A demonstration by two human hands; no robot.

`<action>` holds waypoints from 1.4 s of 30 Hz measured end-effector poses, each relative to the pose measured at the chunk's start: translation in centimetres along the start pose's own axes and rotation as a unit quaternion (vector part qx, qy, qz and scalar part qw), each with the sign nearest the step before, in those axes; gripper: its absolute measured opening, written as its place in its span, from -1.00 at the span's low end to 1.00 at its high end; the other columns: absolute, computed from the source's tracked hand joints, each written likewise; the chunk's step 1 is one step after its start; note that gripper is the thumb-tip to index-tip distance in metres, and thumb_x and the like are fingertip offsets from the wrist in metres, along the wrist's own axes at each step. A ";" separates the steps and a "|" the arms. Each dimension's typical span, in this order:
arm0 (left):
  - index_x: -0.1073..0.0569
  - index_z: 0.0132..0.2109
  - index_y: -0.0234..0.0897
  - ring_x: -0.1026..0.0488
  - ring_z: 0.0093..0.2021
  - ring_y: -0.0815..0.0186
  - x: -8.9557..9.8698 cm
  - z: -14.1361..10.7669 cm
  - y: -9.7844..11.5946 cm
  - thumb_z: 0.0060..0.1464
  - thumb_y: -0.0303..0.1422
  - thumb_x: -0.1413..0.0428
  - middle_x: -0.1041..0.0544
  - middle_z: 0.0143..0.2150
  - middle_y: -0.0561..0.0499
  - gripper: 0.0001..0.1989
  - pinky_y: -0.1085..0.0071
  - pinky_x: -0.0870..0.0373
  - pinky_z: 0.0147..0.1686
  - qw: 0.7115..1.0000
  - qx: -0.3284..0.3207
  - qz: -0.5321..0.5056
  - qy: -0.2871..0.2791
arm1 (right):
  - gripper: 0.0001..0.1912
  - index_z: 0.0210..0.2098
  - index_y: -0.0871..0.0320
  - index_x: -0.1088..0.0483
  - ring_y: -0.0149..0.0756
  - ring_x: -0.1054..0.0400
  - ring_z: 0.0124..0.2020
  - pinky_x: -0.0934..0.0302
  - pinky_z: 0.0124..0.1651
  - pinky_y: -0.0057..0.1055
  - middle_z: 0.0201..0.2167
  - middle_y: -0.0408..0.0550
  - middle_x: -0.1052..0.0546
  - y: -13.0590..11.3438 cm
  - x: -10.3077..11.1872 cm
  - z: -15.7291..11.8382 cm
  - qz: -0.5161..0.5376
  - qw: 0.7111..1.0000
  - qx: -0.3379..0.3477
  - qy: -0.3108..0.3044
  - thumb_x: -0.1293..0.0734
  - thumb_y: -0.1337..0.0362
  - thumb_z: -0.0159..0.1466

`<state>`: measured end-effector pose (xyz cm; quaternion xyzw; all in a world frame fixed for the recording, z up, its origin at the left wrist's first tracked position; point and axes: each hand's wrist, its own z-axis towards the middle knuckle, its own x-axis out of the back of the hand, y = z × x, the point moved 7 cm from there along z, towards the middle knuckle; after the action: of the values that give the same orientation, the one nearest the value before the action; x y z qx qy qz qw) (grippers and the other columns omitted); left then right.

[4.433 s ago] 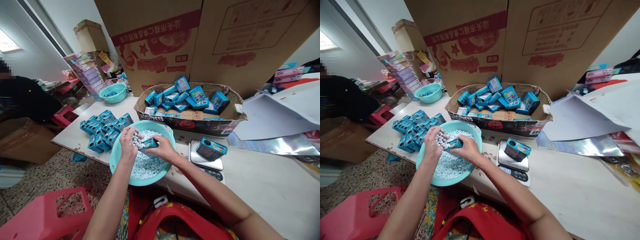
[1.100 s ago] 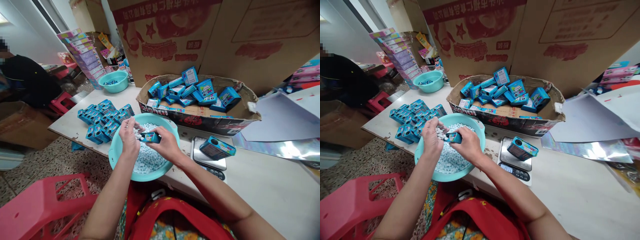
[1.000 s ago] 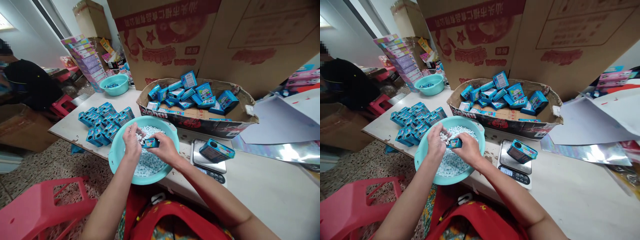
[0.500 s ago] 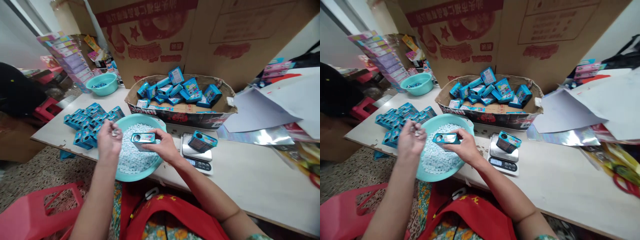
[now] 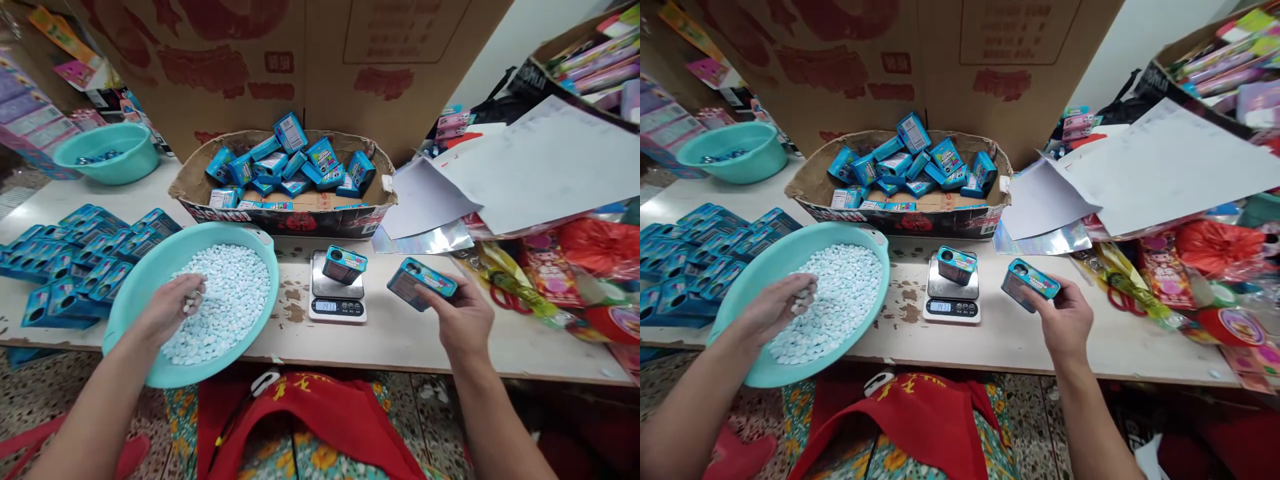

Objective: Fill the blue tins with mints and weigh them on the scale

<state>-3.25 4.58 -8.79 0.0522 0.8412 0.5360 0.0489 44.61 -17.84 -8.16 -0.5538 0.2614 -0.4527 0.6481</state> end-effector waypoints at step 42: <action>-0.17 -0.56 -0.26 0.02 -0.70 0.54 -4.5 -4.4 10.2 -0.03 -0.02 -0.22 -0.08 -0.66 0.18 -0.50 0.56 0.12 -0.73 0.916 -0.277 -0.272 0.103 | -0.69 -0.20 0.10 -0.46 -0.25 -0.38 -0.26 -0.25 -0.17 -0.35 -0.29 -0.12 -0.52 -16.0 -25.9 -14.7 0.084 0.875 0.151 -0.452 -0.49 0.22 0.07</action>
<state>0.97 4.34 2.45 -0.2493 0.6413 0.7160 0.1185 15.72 -1.85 -0.76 -0.5694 -0.0864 -0.1305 0.8070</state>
